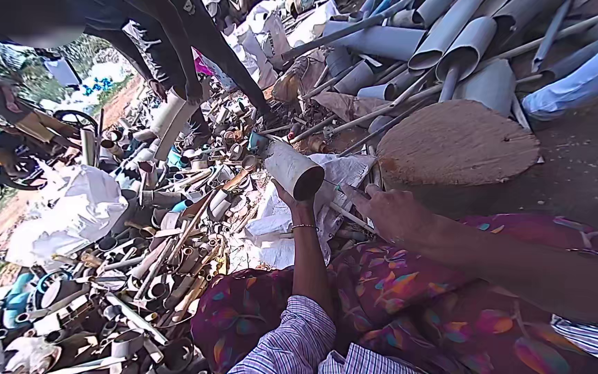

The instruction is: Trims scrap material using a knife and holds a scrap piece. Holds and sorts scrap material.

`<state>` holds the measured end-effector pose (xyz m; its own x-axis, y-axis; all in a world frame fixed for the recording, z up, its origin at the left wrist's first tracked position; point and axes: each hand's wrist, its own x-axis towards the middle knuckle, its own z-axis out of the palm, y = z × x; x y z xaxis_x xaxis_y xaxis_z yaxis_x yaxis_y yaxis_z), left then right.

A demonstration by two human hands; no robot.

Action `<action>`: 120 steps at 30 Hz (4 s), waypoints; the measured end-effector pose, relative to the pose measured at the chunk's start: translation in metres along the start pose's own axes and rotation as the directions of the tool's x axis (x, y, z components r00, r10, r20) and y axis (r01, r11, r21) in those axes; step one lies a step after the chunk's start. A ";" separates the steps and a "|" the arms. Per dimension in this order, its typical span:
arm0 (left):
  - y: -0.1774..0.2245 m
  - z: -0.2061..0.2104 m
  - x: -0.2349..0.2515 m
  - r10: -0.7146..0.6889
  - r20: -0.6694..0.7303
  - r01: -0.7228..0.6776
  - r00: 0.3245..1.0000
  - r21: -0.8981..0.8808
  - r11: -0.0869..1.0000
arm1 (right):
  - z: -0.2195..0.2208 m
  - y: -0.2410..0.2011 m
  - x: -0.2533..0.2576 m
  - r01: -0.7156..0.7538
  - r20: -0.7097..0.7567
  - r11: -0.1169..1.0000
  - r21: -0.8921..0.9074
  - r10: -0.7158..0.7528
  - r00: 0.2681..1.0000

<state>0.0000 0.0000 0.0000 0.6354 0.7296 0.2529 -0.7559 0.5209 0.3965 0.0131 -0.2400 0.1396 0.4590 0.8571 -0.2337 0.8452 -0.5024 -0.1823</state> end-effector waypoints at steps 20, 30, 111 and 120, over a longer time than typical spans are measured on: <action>0.004 0.024 -0.006 0.010 -0.094 -0.010 0.996 -0.002 1.000 | -0.002 0.006 0.000 0.005 -0.007 1.000 -0.018 -0.005 1.000; 0.005 0.032 -0.008 0.033 -0.165 -0.028 0.986 0.031 0.999 | -0.004 0.006 0.000 0.007 0.073 0.999 0.054 -0.011 0.997; 0.018 0.033 0.003 0.220 -0.362 -0.132 0.906 0.253 0.958 | -0.004 0.025 0.013 0.019 0.072 0.995 -0.093 -0.013 0.997; 0.017 0.033 0.001 0.178 -0.372 -0.083 0.911 0.257 0.963 | 0.003 0.022 0.018 0.015 -0.064 0.986 -0.168 -0.026 0.998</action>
<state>-0.0074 -0.0053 0.0361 0.3856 0.9222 -0.0274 -0.7405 0.3270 0.5871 0.0386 -0.2362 0.1288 0.4538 0.8753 -0.1671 0.8858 -0.4635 -0.0222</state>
